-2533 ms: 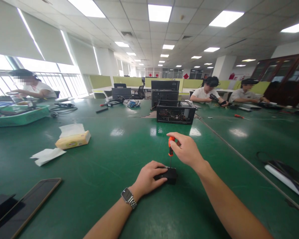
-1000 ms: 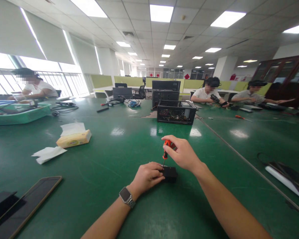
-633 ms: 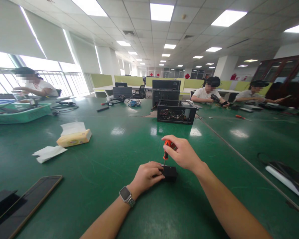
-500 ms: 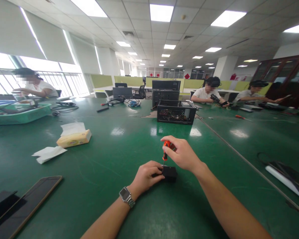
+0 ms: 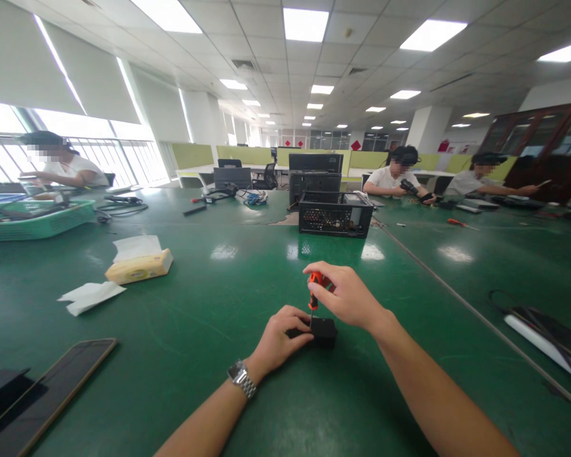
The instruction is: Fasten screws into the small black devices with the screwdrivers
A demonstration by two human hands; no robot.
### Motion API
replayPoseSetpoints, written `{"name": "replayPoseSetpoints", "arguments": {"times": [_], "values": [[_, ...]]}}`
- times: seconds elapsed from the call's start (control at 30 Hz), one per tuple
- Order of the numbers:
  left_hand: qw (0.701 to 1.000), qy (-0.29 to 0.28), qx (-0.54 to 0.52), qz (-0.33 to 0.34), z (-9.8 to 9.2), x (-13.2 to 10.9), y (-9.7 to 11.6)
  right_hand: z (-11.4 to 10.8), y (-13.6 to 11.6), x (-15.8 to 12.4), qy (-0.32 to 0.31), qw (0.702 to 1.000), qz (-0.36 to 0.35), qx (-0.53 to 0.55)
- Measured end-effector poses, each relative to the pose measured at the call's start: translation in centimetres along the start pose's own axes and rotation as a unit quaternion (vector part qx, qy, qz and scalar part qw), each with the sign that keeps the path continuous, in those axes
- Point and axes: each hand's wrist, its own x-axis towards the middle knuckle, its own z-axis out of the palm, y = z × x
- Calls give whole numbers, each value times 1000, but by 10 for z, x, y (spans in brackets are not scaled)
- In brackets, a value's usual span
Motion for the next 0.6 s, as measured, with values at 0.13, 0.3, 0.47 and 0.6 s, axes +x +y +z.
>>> {"name": "replayPoseSetpoints", "arguments": {"times": [0.13, 0.3, 0.47, 0.6], "values": [[1000, -1, -7, -5, 0, 0, -1, -2, -2, -1, -12, 1000, -11, -7], [1000, -10, -6, -15, 0, -1, -3, -4, -4, -3, -33, 999, -23, -35], [999, -31, 1, -19, -2, -1, -3, -5, -5, -4, -44, 996, -28, -78], [999, -41, 4, -16, -3, -1, -4, -3, -7, -5, -48, 993, -47, -100]]}}
